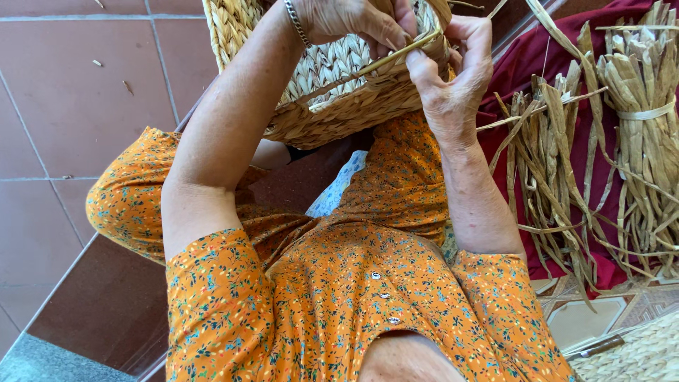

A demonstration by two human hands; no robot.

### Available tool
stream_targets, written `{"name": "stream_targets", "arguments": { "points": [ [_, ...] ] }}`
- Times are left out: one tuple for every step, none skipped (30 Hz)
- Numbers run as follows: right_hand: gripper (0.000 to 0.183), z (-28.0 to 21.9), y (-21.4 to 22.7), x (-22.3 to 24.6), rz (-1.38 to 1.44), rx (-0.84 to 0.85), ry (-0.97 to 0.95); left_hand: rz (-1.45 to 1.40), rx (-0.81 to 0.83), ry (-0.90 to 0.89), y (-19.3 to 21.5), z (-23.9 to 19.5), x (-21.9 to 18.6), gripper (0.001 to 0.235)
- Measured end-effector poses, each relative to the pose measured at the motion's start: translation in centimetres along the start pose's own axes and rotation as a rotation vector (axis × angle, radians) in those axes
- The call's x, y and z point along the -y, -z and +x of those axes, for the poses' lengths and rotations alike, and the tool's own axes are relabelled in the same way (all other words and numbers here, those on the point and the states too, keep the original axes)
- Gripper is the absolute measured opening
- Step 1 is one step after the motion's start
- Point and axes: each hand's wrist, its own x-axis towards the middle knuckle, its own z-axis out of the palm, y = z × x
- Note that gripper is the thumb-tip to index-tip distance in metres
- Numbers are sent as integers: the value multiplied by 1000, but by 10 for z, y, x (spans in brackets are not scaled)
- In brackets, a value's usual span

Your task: The person weaves a rectangular basket using dried palm leaves, interlacing strands by hand to build up the sides. They occasionally trim excess material with scissors and continue weaving until the basket is complete.

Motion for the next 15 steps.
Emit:
{"name": "stream_targets", "arguments": {
  "points": [
    [33, -1, 0, 0, 7, -3, -6, 11, 9, 20, -1, 2, -1, 17],
    [34, -3, 0, -1, 16, -7, -13, 57, 6, 39, 0, 3, -2, 17],
    [34, -4, -1, -1, 24, -10, -20, 103, 4, 57, 0, 4, -4, 17],
    [33, -5, 0, -1, -26, -10, -5, 148, 1, 75, 0, 5, -6, 18],
    [32, -7, 0, -1, -75, -9, 10, 173, -13, 102, -1, 6, -7, 18],
    [31, -7, 1, -1, -124, -9, 27, 200, -27, 129, -1, 8, -10, 17],
    [32, -7, 1, 0, -114, -5, 24, 227, -41, 156, -2, 10, -12, 17],
    [33, -8, 1, 0, -105, 0, 20, 259, -39, 145, -4, 12, -14, 17],
    [35, -9, 1, 1, -98, -1, 12, 291, -37, 133, -6, 12, -15, 17],
    [37, -9, 0, 2, -91, -3, 7, 325, -34, 120, -7, 13, -16, 16],
    [41, -9, 0, 2, -87, -10, -2, 332, -10, 71, -7, 12, -17, 14],
    [44, -8, 1, 3, -84, -18, -11, 338, 17, 21, -7, 10, -17, 13],
    [45, -7, 2, 4, -91, -6, 16, 344, 43, -30, -6, 8, -17, 11],
    [46, -10, 1, 6, -94, 7, 37, 281, 31, -12, -5, 4, -15, 12],
    [46, -11, -1, 8, -66, 11, 62, 217, 18, 7, -4, 0, -13, 13]
  ]
}}
